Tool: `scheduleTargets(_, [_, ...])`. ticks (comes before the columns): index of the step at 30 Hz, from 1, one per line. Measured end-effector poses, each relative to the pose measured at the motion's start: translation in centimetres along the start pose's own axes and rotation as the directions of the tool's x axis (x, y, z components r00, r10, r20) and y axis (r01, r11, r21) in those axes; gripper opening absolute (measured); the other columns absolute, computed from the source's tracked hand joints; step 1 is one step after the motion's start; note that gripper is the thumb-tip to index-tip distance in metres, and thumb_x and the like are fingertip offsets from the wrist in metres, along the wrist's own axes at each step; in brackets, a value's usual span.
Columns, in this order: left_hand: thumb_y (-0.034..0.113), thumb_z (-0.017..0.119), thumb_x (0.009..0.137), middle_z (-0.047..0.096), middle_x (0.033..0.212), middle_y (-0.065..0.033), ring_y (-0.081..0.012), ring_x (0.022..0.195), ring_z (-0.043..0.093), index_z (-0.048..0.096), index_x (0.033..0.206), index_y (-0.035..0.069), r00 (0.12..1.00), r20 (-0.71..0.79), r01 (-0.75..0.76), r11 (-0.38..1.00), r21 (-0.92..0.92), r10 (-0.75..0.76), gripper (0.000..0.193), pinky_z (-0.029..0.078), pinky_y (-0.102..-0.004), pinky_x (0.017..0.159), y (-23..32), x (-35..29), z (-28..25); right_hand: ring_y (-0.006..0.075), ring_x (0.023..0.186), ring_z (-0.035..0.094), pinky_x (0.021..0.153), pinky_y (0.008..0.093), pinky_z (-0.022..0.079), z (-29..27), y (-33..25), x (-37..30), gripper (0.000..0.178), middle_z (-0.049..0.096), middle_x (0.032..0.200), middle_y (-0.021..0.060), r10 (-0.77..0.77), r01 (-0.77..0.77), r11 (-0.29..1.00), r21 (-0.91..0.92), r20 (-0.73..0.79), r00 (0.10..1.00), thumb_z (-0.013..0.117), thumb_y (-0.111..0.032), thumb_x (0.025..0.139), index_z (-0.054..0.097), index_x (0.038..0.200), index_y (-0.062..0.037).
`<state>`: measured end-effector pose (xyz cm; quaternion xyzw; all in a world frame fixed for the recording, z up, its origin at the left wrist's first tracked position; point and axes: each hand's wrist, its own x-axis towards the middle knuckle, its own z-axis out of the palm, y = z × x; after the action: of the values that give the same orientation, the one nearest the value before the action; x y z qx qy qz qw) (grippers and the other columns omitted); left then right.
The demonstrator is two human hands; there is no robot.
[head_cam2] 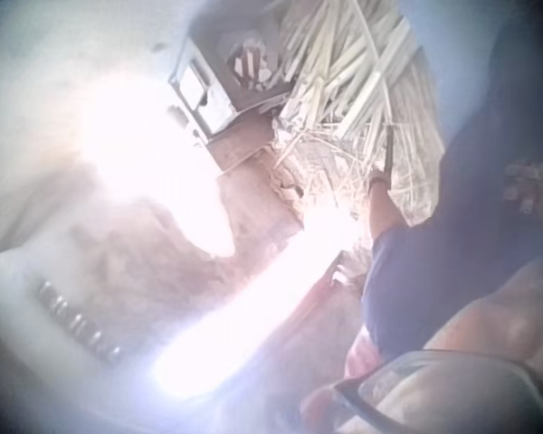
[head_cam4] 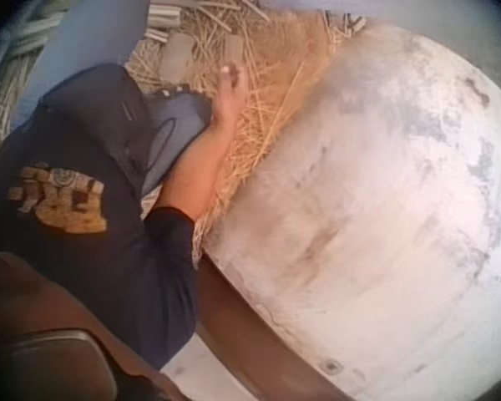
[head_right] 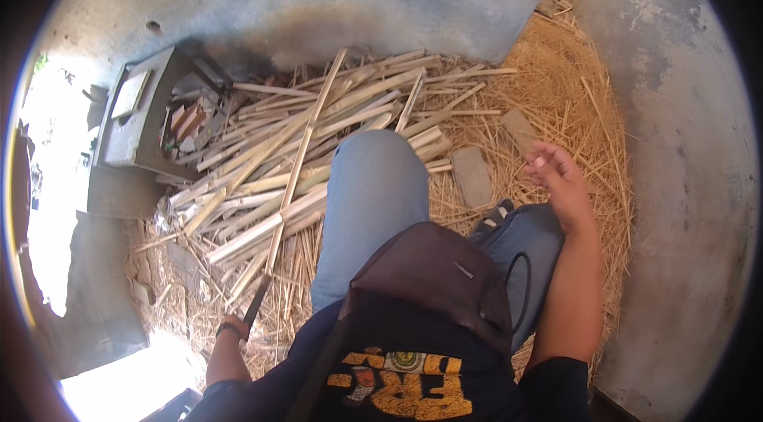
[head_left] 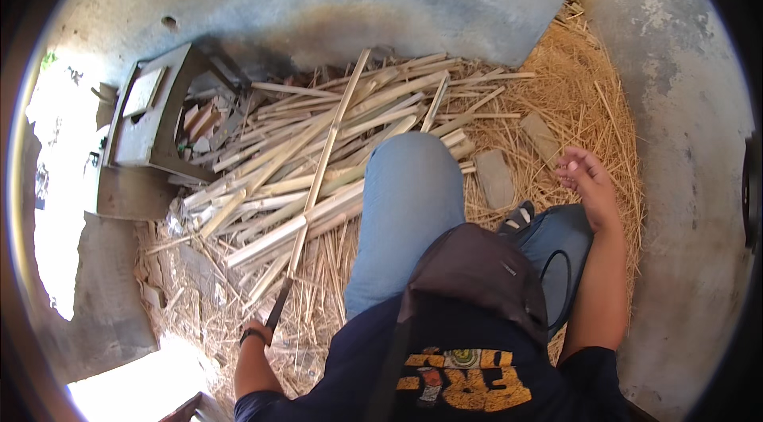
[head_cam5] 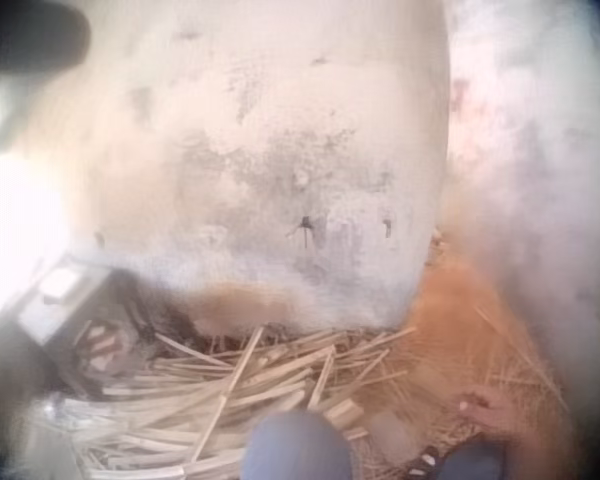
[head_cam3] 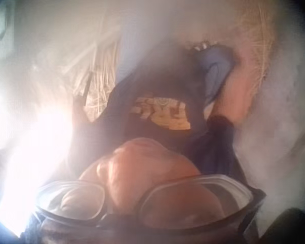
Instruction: The person sits on a bed of straw and uses a knife to split long bamboo poles into thin strips. They repeatedly hold a pole with one hand and use the knife to shave and split the material, dropping the finished strips onto a growing pile.
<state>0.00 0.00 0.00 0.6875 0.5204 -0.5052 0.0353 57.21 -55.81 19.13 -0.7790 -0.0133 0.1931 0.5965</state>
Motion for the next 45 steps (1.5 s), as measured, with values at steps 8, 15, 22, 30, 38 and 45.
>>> scheduleTargets(8, [0.035, 0.066, 0.087, 0.063, 0.137, -0.0110, -0.0287, 0.133, 0.055, 0.070, 0.126, 0.015, 1.000, -0.001, 0.012, 0.846, 0.534, -0.014, 0.044, 0.032, -0.0534, 0.116, -4.9, -8.1, -5.0, 0.0168, 0.109, 0.061, 0.097, 0.0328, 0.047, -2.0, -0.7, -2.1, 0.036, 0.064, 0.117, 0.0082, -0.147, 0.130, 0.987, 0.098, 0.201, 0.968, 0.061, -0.014, 0.099, 0.057, 0.132, -0.0024])
scheduleTargets(15, [0.039, 0.051, 0.096, 0.062, 0.139, -0.0059, -0.0257, 0.134, 0.054, 0.067, 0.131, 0.019, 0.991, -0.124, 0.128, 0.638, 0.759, -0.051, 0.043, 0.025, -0.0583, 0.117, -9.1, -11.3, -12.8, 0.0168, 0.105, 0.060, 0.092, 0.0342, 0.049, -2.3, -0.2, -3.3, 0.037, 0.064, 0.116, 0.0088, -0.286, 0.287, 0.957, 0.042, 0.313, 0.906, 0.065, -0.015, 0.096, 0.058, 0.130, -0.0033])
scheduleTargets(22, [0.019, 0.048, 0.097, 0.070, 0.117, -0.0048, -0.0238, 0.119, 0.060, 0.072, 0.111, 0.018, 0.553, -0.774, 0.297, 0.796, 0.528, 0.307, 0.028, 0.034, -0.0485, 0.108, -3.0, -22.9, -28.1, 0.0239, 0.109, 0.062, 0.094, 0.0378, 0.049, -2.8, -2.1, -4.7, 0.040, 0.064, 0.119, 0.0140, -0.481, 0.492, 0.870, 0.028, 0.261, 0.837, 0.067, -0.018, 0.093, 0.059, 0.129, -0.0031])
scheduleTargets(30, [0.006, 0.058, 0.082, 0.064, 0.088, -0.0051, -0.0231, 0.096, 0.061, 0.062, 0.088, 0.011, -0.268, -0.702, 0.105, 0.745, 0.659, 0.660, 0.009, 0.041, -0.0426, 0.096, 17.2, -44.0, -37.5, 0.0371, 0.122, 0.057, 0.102, 0.0446, 0.046, -1.1, -8.2, -2.4, 0.056, 0.058, 0.130, 0.0201, -0.797, 0.816, 0.502, -0.287, 0.213, 0.565, 0.073, -0.024, 0.086, 0.055, 0.136, -0.0072])
scheduleTargets(38, [0.009, 0.060, 0.081, 0.061, 0.087, -0.0014, -0.0190, 0.101, 0.061, 0.061, 0.086, 0.014, -0.732, -0.304, 0.057, 0.499, 0.865, 0.610, 0.007, 0.039, -0.0418, 0.102, 30.8, -53.3, -40.1, 0.0369, 0.114, 0.060, 0.098, 0.0430, 0.047, -1.5, -9.3, 2.1, 0.064, 0.061, 0.126, 0.0199, -0.688, 0.692, 0.573, -0.438, 0.202, 0.697, 0.078, -0.033, 0.081, 0.055, 0.135, -0.0085])
scheduleTargets(45, [0.009, 0.066, 0.091, 0.060, 0.137, -0.0107, -0.0263, 0.134, 0.053, 0.059, 0.132, 0.012, -0.758, -0.382, -0.195, 0.376, 0.906, 0.528, 0.041, 0.035, -0.0490, 0.116, 34.0, -54.1, -45.1, 0.0349, 0.089, 0.066, 0.078, 0.0415, 0.052, -3.5, -6.4, 4.3, 0.051, 0.068, 0.099, 0.0222, -0.481, 0.489, 0.739, -0.463, 0.144, 0.865, 0.076, -0.030, 0.084, 0.058, 0.121, -0.0003])
